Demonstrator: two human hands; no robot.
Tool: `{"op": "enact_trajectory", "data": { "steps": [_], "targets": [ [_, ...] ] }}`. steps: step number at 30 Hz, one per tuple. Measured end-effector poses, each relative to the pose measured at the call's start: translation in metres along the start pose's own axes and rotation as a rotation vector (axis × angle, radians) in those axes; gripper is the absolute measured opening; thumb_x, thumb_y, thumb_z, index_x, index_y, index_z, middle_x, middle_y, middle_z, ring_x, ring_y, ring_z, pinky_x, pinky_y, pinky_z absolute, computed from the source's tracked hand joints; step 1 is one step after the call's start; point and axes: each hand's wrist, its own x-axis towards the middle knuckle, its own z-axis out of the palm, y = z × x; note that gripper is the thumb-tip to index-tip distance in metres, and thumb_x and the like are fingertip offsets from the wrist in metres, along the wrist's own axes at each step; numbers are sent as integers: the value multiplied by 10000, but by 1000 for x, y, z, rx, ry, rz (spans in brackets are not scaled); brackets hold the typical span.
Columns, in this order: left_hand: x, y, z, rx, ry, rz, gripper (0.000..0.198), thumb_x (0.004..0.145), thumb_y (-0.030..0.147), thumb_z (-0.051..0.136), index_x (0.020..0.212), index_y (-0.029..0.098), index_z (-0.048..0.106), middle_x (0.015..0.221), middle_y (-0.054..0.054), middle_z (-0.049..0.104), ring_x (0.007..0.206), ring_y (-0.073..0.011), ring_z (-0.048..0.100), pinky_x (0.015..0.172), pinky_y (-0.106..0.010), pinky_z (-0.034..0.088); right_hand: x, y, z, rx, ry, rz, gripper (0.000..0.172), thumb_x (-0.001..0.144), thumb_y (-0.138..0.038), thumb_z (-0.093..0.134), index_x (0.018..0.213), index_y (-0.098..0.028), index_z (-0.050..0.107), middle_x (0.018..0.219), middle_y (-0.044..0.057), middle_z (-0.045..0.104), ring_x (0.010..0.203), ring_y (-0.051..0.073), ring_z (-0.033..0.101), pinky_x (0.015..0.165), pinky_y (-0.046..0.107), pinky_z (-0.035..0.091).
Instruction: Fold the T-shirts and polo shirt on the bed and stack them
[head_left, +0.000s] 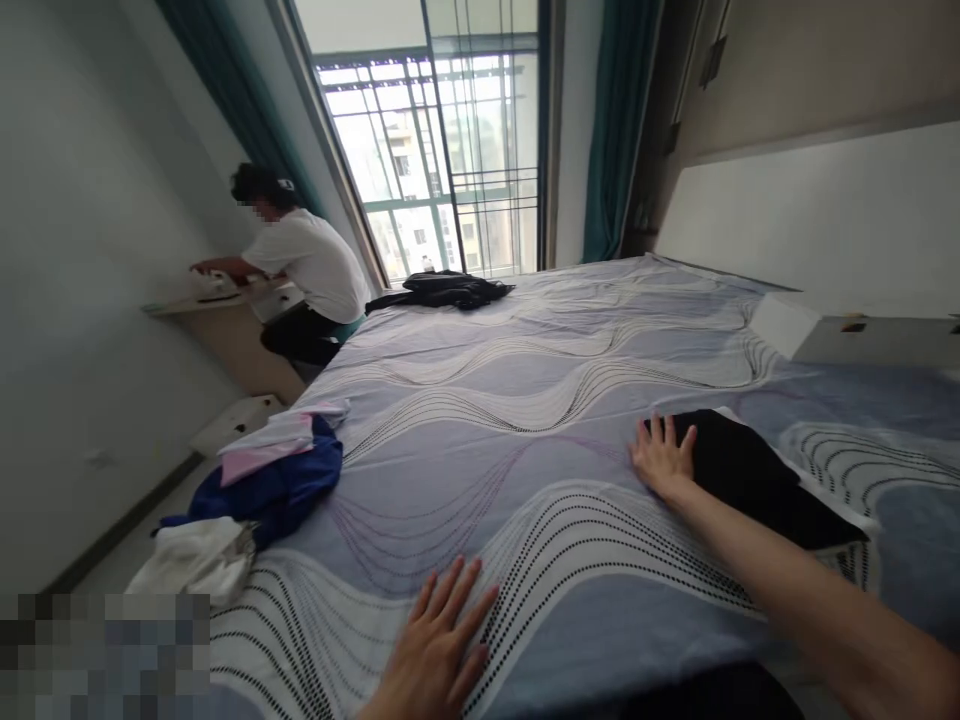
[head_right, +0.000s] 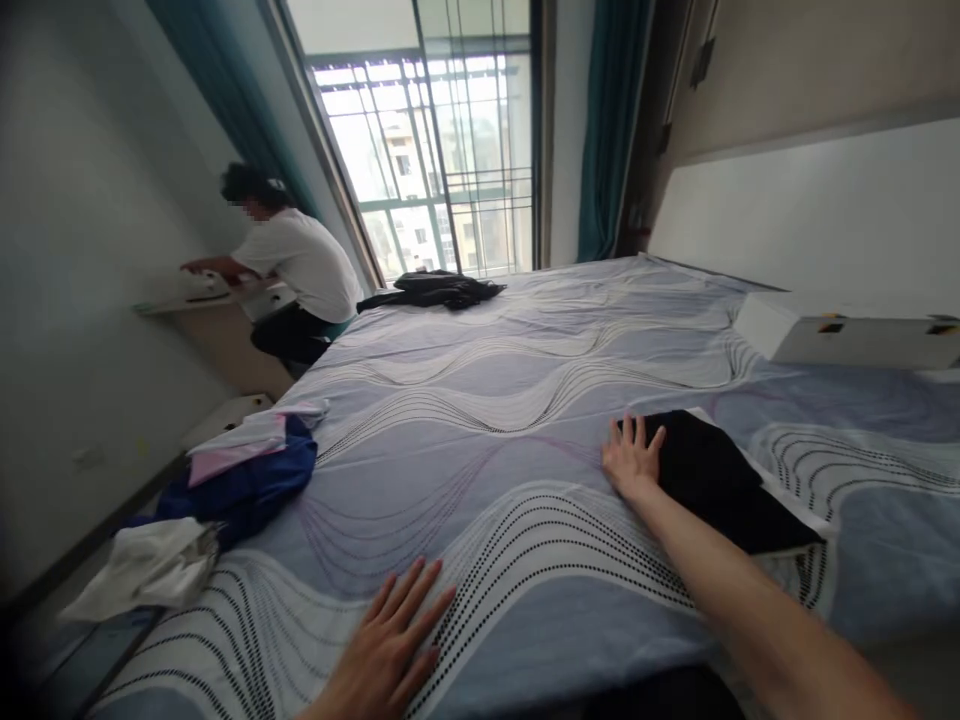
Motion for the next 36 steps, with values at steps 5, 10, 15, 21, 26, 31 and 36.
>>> {"op": "enact_trajectory", "data": {
  "steps": [5, 10, 15, 21, 26, 31, 36],
  "targets": [
    [-40, 21, 9, 66, 71, 8, 762, 907, 485, 571, 1580, 328, 250, 1606, -96, 337, 1431, -402, 386, 1086, -571, 430, -100, -86, 3, 174, -83, -311, 598, 1010, -477, 365, 1576, -294, 302, 1664, 91, 191, 1521, 385, 99, 1173, 658, 53],
    [-48, 44, 31, -72, 303, 203, 453, 939, 331, 580, 1390, 327, 546, 1391, -36, 631, 1260, -295, 603, 1041, -479, 510, -210, -135, -19, 548, -159, -766, 577, 941, -463, 556, 1500, -380, 438, 1645, 14, 231, 1529, 366, 80, 1195, 647, -26],
    [-51, 10, 12, -653, 503, -31, 263, 974, 134, 456, 1104, 231, 664, 917, -30, 762, 908, -132, 706, 864, -252, 575, -306, -156, -29, 688, -272, -1032, 622, 941, -219, 510, 1535, -352, 381, 1618, 2, 309, 1521, 304, 181, 1224, 610, 115],
    [-4, -49, 7, -344, 397, -316, 481, 952, 218, 480, 1429, 168, 520, 1463, -139, 552, 1414, -287, 431, 1140, -504, 407, -276, -209, -57, 625, -100, -815, 535, 930, -154, 432, 1458, -194, 513, 1525, 77, 481, 1483, 258, 308, 1225, 527, 216],
    [30, -58, 42, -219, 125, -490, 620, 938, 334, 478, 1537, 213, 378, 1629, -106, 309, 1508, -348, 240, 1191, -658, 204, -210, -253, -43, 378, -101, -630, 569, 994, -377, 443, 1547, -263, 377, 1647, 77, 243, 1526, 324, 150, 1203, 617, 101],
    [40, -79, 45, -231, 76, -503, 595, 959, 440, 440, 1541, 356, 347, 1652, -28, 269, 1524, -303, 205, 1206, -645, 149, -187, -268, -11, 256, -114, -572, 568, 1018, -480, 351, 1571, -366, 284, 1674, 6, 146, 1534, 327, 80, 1181, 651, 28],
    [52, -108, 43, -205, 37, -531, 577, 967, 491, 409, 1531, 381, 359, 1653, -27, 275, 1523, -298, 206, 1205, -622, 159, -171, -278, -11, 236, -133, -544, 576, 1011, -500, 329, 1573, -387, 265, 1676, -11, 145, 1534, 320, 65, 1176, 641, 6]
  ]
}}
